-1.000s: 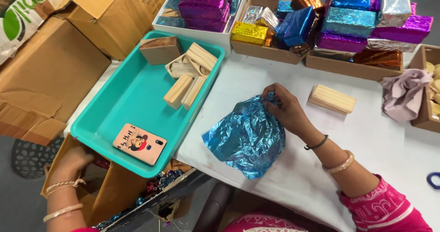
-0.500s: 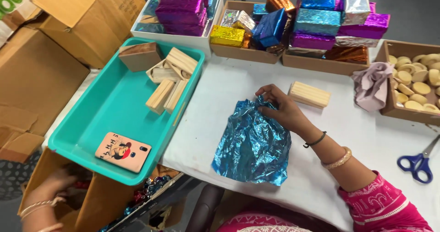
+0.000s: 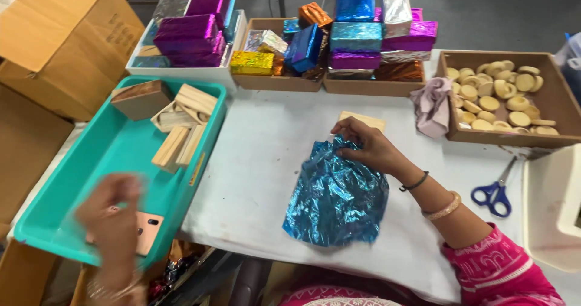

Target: Wrapping wooden blocks in colored foil and securing them.

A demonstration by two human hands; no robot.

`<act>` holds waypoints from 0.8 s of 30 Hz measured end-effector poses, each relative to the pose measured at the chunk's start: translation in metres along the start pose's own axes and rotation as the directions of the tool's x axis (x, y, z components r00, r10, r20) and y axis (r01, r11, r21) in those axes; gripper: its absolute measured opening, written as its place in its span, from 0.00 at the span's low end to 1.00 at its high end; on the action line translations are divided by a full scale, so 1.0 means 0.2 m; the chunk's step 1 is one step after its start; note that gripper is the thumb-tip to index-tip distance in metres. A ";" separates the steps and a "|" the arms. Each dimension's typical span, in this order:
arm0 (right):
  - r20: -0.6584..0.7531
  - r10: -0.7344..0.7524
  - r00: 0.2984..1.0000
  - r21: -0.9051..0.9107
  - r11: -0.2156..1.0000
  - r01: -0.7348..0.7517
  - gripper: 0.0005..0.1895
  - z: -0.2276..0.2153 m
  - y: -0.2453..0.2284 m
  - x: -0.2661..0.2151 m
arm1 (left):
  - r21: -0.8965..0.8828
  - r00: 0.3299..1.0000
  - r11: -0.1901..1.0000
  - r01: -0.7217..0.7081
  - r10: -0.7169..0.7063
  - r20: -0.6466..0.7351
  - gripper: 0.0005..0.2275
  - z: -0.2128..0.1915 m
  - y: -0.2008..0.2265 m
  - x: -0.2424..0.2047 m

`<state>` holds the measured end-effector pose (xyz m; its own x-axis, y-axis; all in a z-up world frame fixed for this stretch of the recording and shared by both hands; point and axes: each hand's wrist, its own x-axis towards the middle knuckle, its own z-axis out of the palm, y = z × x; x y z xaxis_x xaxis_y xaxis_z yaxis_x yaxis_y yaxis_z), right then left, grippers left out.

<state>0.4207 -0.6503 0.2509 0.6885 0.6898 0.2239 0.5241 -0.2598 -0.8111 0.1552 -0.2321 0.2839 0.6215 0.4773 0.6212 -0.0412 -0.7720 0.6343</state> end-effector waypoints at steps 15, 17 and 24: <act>-0.046 -0.102 0.994 -0.117 0.989 0.096 0.23 -0.34 0.08 -0.02 | -0.614 0.338 0.652 0.444 0.513 0.789 0.15 1.85 0.63 0.20; -0.040 -0.081 0.996 -0.157 0.985 0.074 0.23 -0.38 0.14 -0.02 | -0.632 0.341 0.640 0.437 0.533 0.775 0.14 1.92 0.56 0.16; 0.060 -0.028 0.998 -0.045 0.999 0.031 0.20 -0.41 0.16 -0.01 | -0.655 0.538 0.572 0.494 0.391 0.747 0.12 1.95 0.49 0.05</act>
<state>0.4775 -0.7158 0.2697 0.6422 0.7361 0.2139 0.5671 -0.2686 -0.7786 0.4625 -0.4670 0.1723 0.9025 -0.3589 0.2382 -0.2288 0.0692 0.9710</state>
